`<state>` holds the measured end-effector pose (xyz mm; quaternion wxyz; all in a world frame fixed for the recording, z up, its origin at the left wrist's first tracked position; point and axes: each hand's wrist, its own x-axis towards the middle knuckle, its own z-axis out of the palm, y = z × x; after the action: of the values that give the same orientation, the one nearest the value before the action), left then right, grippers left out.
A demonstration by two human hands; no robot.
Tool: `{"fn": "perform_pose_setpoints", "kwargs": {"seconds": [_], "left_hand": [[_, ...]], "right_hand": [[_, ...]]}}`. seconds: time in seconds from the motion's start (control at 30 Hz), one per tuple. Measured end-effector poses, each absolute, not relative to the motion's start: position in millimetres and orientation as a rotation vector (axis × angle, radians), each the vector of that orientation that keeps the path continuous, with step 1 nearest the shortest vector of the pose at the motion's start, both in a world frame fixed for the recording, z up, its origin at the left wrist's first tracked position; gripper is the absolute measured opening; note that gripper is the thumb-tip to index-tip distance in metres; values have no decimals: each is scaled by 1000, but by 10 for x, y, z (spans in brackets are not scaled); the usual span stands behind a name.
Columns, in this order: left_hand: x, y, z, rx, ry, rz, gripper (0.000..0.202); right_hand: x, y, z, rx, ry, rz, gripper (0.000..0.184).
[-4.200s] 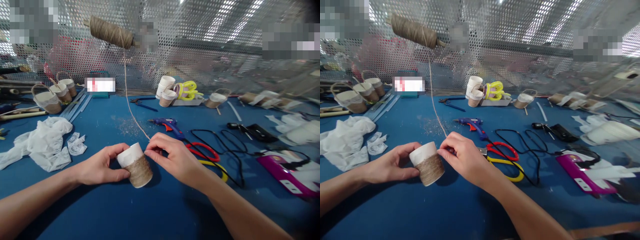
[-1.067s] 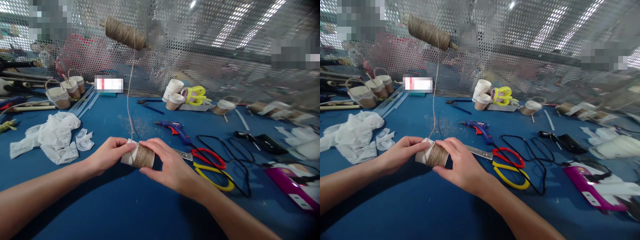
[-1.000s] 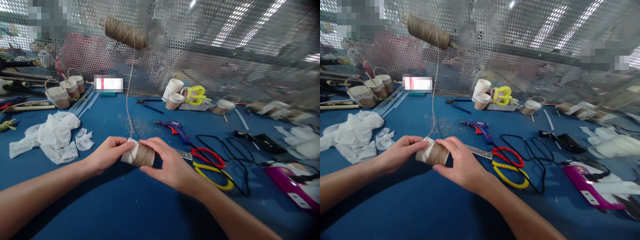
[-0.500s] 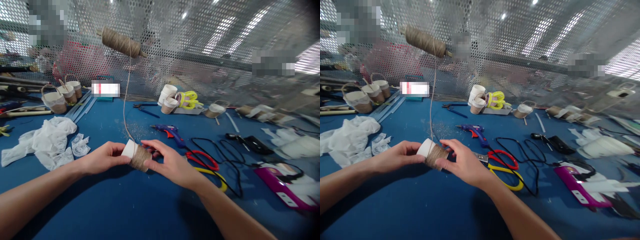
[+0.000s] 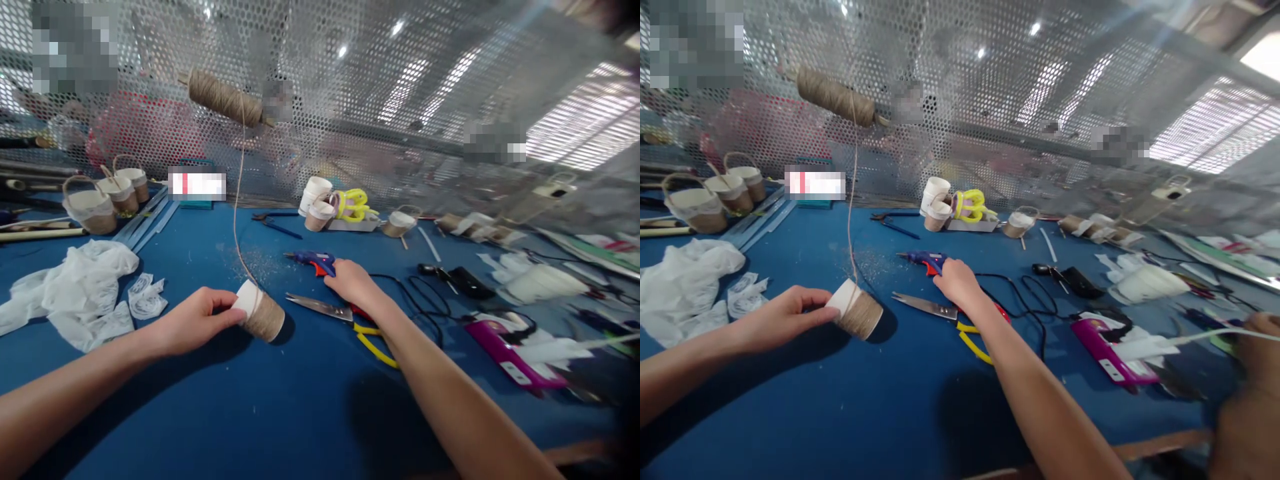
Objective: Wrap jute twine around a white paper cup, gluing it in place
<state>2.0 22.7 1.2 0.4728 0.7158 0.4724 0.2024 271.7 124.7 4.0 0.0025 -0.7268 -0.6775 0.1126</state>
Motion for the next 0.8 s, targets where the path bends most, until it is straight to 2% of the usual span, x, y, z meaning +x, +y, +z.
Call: {"fn": "perform_pose_setpoints", "kwargs": {"seconds": [0.23, 0.27, 0.37, 0.53, 0.63, 0.8], "left_hand": [[24, 234, -11, 1722, 1157, 525, 31], [24, 235, -21, 1708, 1146, 532, 31], [25, 227, -41, 1657, 1129, 550, 30], [22, 205, 18, 1619, 1138, 579, 29], [18, 220, 47, 1651, 1140, 604, 27], [12, 248, 13, 1621, 1158, 604, 27]], "right_hand": [[2689, 899, 340, -2027, -1888, 390, 42], [2679, 825, 400, -1941, -1867, 441, 39], [2601, 603, 524, -1571, -1761, 1000, 23], [2434, 307, 517, -1372, -1932, 1161, 20], [2432, 201, 447, -1430, -2005, 1132, 20], [2468, 144, 373, -1322, -2249, 804, 25]]}}
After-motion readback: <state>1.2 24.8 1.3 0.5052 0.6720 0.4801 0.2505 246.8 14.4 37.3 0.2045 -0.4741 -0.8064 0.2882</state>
